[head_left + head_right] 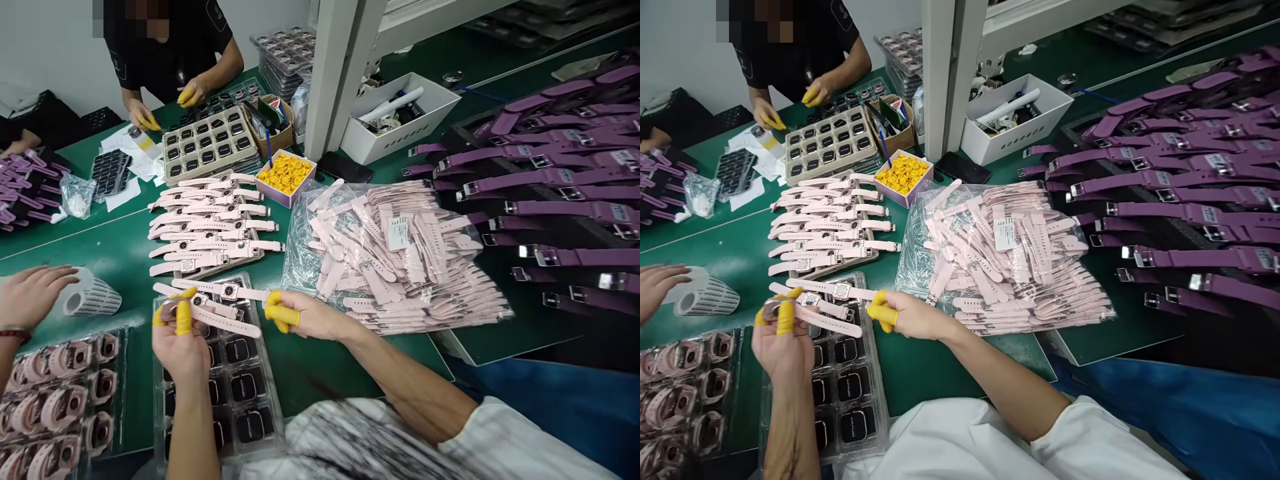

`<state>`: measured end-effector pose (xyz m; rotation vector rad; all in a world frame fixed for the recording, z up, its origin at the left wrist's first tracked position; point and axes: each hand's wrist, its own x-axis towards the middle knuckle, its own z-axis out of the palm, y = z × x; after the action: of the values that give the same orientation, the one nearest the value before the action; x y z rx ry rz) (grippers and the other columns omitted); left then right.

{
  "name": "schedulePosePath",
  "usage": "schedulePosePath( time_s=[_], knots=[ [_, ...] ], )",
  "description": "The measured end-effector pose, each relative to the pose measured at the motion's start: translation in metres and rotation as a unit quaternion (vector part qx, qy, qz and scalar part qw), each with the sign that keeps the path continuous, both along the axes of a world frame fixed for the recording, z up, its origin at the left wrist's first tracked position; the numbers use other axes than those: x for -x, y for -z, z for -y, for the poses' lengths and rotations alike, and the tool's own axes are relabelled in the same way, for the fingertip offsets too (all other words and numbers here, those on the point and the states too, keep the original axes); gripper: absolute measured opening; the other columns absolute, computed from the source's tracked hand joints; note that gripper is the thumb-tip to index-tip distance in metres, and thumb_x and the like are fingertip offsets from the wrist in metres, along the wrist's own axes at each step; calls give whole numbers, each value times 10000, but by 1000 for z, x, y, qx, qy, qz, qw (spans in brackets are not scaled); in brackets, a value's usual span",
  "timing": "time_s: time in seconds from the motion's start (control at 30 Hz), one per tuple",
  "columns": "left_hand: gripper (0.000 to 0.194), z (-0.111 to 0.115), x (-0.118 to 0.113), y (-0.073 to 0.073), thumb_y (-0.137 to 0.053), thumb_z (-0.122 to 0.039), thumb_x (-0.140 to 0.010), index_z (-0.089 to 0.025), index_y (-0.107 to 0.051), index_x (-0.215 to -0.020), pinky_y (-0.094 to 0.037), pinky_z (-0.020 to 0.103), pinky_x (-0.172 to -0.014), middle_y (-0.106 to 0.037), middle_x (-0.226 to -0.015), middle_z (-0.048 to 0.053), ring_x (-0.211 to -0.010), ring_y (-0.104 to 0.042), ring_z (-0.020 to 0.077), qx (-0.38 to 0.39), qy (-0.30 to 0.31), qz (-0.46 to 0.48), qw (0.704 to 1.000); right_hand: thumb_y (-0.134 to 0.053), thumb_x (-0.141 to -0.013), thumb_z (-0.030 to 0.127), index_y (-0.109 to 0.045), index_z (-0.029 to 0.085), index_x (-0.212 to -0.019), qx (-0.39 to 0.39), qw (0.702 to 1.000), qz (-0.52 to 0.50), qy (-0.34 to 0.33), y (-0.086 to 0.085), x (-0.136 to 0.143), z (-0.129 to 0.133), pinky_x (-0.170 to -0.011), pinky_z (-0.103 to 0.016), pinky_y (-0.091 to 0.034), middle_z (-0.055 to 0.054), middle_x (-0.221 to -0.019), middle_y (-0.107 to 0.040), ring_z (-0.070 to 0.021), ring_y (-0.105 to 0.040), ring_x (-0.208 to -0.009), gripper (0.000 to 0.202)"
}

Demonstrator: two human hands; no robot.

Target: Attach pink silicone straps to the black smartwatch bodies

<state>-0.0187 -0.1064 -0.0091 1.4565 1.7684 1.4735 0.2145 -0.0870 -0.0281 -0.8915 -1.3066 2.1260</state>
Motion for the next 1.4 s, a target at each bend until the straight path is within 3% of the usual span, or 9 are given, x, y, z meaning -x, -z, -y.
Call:
schedulePosePath(
  time_s=[0.1, 0.17, 0.27, 0.5, 0.77, 1.03, 1.17, 1.3, 1.4],
  knots=[
    [314, 10, -12, 5, -572, -397, -1024, -315, -637, -1320, -651, 473, -690, -800, -1000, 15, -776, -753, 246, 83, 139, 21, 987, -646, -953, 449, -539, 223, -906, 10, 994, -83, 74, -2, 8, 5, -439, -204, -360, 58, -659, -622, -75, -457, -450, 255],
    [355, 17, -22, 8, -543, -320, -1034, -322, -617, -1381, -644, 482, -837, -784, -1144, 38, -970, -759, 268, 101, 250, -18, 963, -660, -930, 495, -540, 212, -894, 27, 991, -117, 56, -6, 16, 11, -435, -198, -364, 66, -615, -618, -74, -464, -437, 309],
    [425, 22, -28, 8, -496, -224, -1026, -316, -583, -1432, -569, 473, -1046, -697, -1343, 75, -1216, -680, 266, 60, 325, -85, 940, -703, -887, 505, -570, 197, -872, 63, 992, -111, 19, -10, 23, 18, -400, -188, -337, 80, -547, -598, -72, -442, -399, 336],
    [445, 20, -25, 5, -431, -133, -1028, -265, -562, -1432, -510, 401, -1105, -645, -1340, 106, -1258, -622, 219, 46, 325, -121, 937, -756, -844, 438, -575, 196, -830, 138, 978, -144, 65, -9, 26, 19, -383, -196, -282, 95, -487, -536, -68, -361, -379, 303],
    [462, 26, -27, -5, -385, -237, -1083, -303, -466, -1533, -453, 432, -1166, -544, -1441, 101, -1350, -551, 242, 89, 347, -93, 929, -763, -835, 458, -536, 207, -761, 187, 953, -226, 83, -12, 29, 20, -377, -196, -241, 106, -472, -481, -55, -299, -369, 347],
    [474, 25, -15, -8, -416, -164, -1059, -285, -466, -1515, -536, 370, -1076, -562, -1386, 111, -1302, -584, 230, 40, 360, -199, 911, -802, -791, 431, -555, 209, -803, 182, 967, -174, 27, -9, 26, 13, -387, -188, -204, 128, -477, -429, -52, -277, -391, 332],
    [500, 24, -17, -7, -399, -165, -1060, -292, -437, -1541, -555, 361, -1060, -555, -1397, 113, -1287, -602, 230, 38, 355, -243, 902, -771, -827, 458, -513, 227, -738, 223, 958, -179, 32, -15, 23, 14, -419, -199, -183, 113, -471, -373, -47, -226, -403, 357],
    [453, 24, -18, -4, -478, -217, -1042, -262, -486, -1493, -575, 414, -1036, -585, -1334, 131, -1243, -623, 273, 21, 325, -311, 893, -748, -863, 453, -522, 231, -744, 209, 960, -178, 59, -18, 24, 19, -459, -207, -164, 94, -507, -367, -43, -213, -435, 338],
    [431, 25, -19, -7, -452, -202, -1050, -258, -486, -1476, -579, 370, -1032, -599, -1324, 121, -1238, -633, 244, 36, 335, -294, 895, -774, -834, 464, -523, 227, -764, 205, 960, -182, 52, -15, 26, 20, -435, -201, -174, 105, -508, -381, -43, -222, -424, 353]
  ],
)
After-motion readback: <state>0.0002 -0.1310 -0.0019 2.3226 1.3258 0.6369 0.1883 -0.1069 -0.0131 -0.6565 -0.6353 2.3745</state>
